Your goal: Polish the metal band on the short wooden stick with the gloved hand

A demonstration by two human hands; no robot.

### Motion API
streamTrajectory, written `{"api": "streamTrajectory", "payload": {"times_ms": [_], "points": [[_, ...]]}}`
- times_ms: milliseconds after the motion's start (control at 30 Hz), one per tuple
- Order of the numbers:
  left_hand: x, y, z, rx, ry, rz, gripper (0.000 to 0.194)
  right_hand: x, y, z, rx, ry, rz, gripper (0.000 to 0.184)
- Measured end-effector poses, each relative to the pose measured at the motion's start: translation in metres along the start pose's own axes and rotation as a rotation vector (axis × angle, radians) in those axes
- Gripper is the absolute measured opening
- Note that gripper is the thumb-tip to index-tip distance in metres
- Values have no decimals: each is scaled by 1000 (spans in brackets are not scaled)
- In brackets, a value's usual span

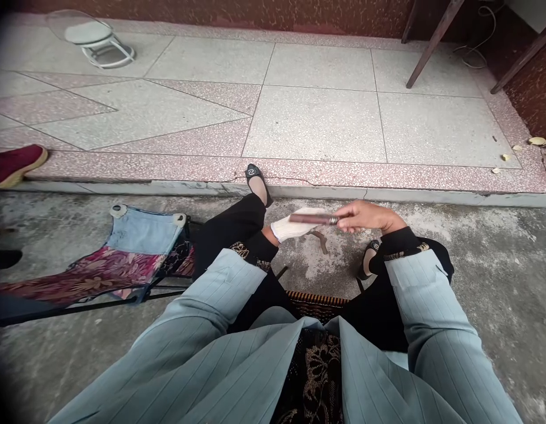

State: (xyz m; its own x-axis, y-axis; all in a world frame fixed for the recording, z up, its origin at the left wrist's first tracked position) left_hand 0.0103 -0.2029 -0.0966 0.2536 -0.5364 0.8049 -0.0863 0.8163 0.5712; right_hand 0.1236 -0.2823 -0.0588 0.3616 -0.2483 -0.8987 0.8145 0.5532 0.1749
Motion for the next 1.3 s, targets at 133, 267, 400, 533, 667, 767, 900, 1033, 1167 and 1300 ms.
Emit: {"api": "streamTrajectory", "payload": {"times_ms": [133, 267, 400, 533, 667, 767, 900, 1033, 1167, 1300], "points": [[4, -4, 0, 25, 2, 174, 40, -8, 29, 14, 398, 130, -281, 26], [11, -3, 3, 2, -34, 303, 33, -11, 36, 22, 556, 187, -430, 24], [19, 4, 10, -18, -53, 556, 35, -19, 37, 27, 534, 238, -430, 27], [25, 5, 11, -23, -36, 615, 34, -24, 31, 26, 452, 234, -366, 26], [32, 3, 10, -40, -79, 610, 38, -26, 31, 27, 475, 275, -416, 27], [24, 9, 9, 49, 11, 280, 34, -21, 29, 24, 459, 207, -394, 27], [24, 5, 8, 9, -9, 122, 36, -7, 42, 21, 595, 148, -400, 30], [23, -13, 5, -81, -75, -82, 31, 19, 55, 13, 690, -127, -52, 25], [14, -20, 2, -89, -78, -273, 31, 30, 54, 1, 577, -417, 619, 24], [12, -13, 3, -80, -111, -288, 33, 41, 23, -13, 157, -462, 814, 22]]}}
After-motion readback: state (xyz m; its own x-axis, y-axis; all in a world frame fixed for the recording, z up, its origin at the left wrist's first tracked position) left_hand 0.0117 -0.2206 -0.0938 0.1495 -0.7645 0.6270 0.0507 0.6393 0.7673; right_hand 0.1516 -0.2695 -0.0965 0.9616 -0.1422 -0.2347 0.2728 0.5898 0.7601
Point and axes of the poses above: each hand's wrist, its own z-axis away from the middle knuckle, its own y-axis out of the back of the hand, x = y × z, the point moved 7 cm from there along -z, towards the middle knuckle, and after that the axes turned 4 degrees about z, right-handed, at the moved point
